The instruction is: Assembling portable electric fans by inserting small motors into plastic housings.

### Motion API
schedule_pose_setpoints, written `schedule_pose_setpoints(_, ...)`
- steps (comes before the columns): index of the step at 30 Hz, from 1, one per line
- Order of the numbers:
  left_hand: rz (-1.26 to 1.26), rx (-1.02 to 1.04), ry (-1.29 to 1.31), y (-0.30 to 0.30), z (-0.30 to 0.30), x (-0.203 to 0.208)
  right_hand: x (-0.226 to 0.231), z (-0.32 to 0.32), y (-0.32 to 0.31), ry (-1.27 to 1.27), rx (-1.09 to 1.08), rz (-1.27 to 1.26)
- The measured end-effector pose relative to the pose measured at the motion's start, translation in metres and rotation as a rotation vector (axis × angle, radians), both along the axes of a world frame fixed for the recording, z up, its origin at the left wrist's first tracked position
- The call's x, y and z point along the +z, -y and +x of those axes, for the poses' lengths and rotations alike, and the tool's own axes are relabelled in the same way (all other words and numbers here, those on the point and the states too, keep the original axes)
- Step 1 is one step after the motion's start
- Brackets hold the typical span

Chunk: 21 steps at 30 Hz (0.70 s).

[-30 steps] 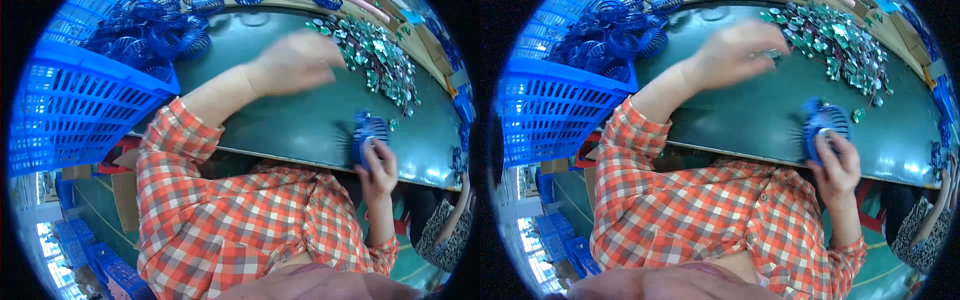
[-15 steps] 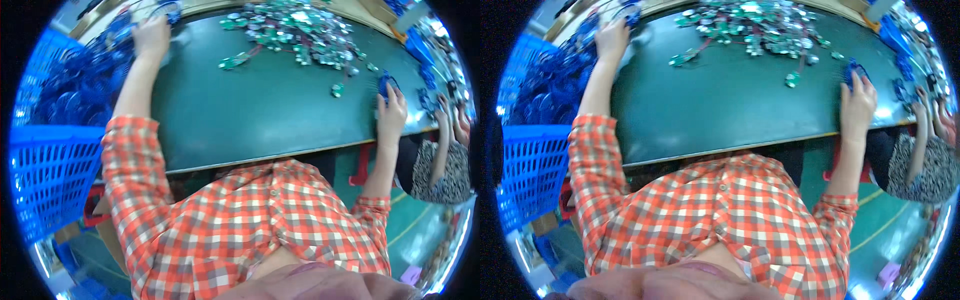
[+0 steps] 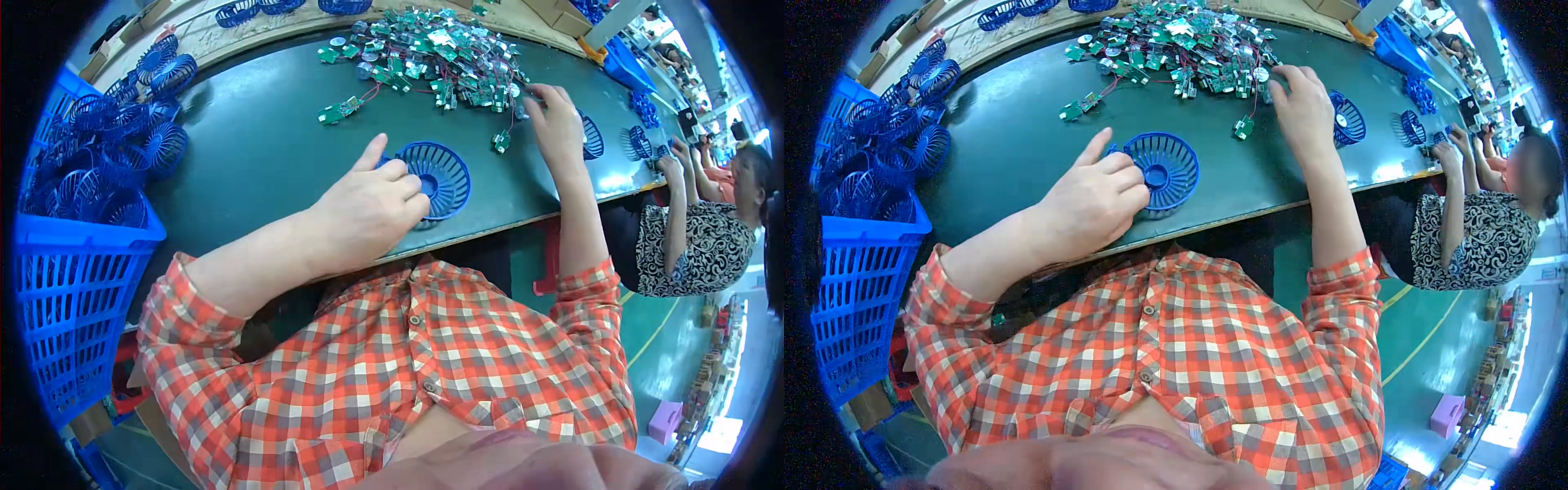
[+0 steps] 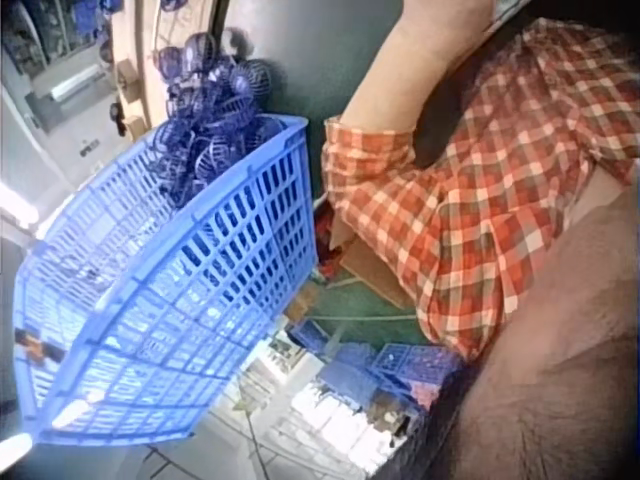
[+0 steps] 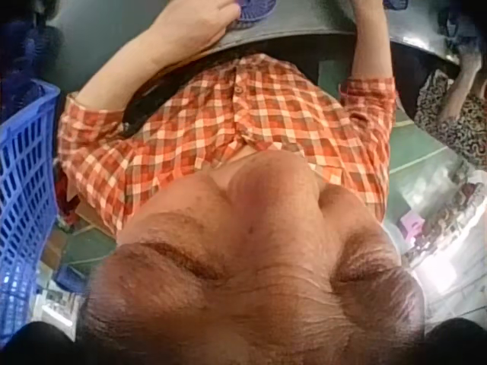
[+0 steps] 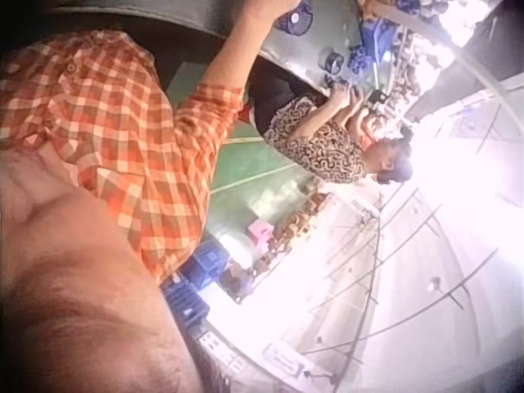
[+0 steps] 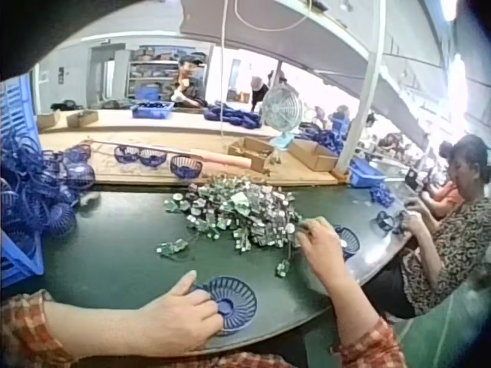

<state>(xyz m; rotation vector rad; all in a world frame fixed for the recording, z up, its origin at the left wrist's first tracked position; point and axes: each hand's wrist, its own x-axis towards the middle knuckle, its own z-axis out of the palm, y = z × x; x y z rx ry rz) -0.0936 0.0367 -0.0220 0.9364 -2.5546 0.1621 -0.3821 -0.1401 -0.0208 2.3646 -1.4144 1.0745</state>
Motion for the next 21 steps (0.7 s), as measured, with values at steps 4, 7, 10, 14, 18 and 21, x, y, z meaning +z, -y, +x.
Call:
schedule_pose_setpoints(4, 0.094, -0.030, -0.054, 0.005, 0.004, 0.001, 0.005, 0.011, 0.027, 0.125, 0.032, 0.386)
schedule_pose_setpoints(7, 0.111, 0.012, -0.090, 0.006, 0.007, 0.006, 0.008, 0.008, 0.048, 0.165, 0.095, 0.388)
schedule_pose_setpoints(10, 0.158, 0.101, -0.076, 0.009, 0.011, -0.001, 0.007, 0.014, 0.047, 0.076, 0.040, 0.220)
schedule_pose_setpoints(14, 0.338, 0.162, -0.090, 0.011, 0.016, -0.003, 0.017, 0.038, 0.038, -0.128, 0.050, 0.056)
schedule_pose_setpoints(18, 0.328, 0.152, -0.050, 0.013, 0.016, 0.003, 0.025, 0.035, 0.063, -0.380, -0.069, 0.311)
schedule_pose_setpoints(21, 0.333, 0.143, -0.058, 0.011, 0.018, 0.003, 0.030, 0.025, 0.065, -0.283, -0.026, 0.360)
